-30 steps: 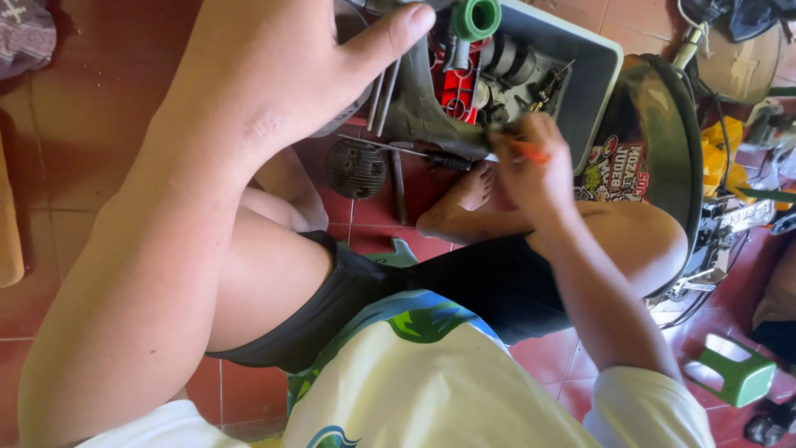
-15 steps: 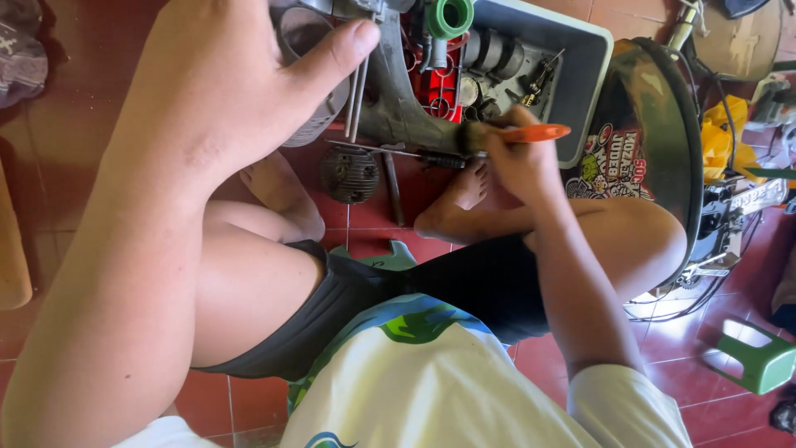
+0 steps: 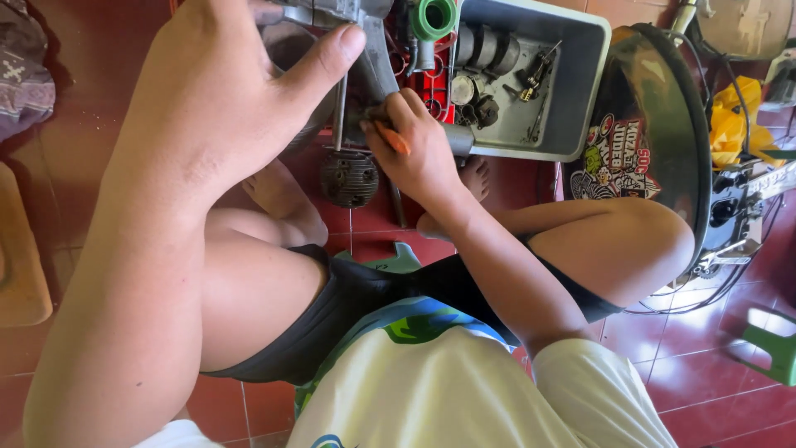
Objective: Cleaning the exterior surfaces of a motorcycle engine block and cylinder head using a brush and cleaning fluid.
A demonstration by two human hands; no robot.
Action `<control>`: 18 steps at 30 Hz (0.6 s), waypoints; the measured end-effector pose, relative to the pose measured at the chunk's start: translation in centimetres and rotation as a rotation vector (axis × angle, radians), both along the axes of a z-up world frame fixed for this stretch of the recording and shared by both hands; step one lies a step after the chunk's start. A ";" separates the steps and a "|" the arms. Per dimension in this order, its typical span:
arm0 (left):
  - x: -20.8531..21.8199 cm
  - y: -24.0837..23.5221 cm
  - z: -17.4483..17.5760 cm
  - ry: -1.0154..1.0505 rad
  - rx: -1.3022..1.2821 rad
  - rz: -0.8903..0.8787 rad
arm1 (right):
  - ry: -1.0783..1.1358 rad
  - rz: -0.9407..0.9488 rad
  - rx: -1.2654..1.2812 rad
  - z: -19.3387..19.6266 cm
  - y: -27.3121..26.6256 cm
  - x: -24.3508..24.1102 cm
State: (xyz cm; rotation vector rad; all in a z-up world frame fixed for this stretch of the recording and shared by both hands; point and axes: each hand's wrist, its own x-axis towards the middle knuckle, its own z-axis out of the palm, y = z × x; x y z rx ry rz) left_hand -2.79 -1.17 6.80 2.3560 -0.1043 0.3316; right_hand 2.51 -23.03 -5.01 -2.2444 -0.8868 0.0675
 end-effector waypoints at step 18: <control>-0.5 0.4 -0.2 0.005 0.072 0.036 | -0.060 -0.150 -0.160 -1.3 -10.1 3.4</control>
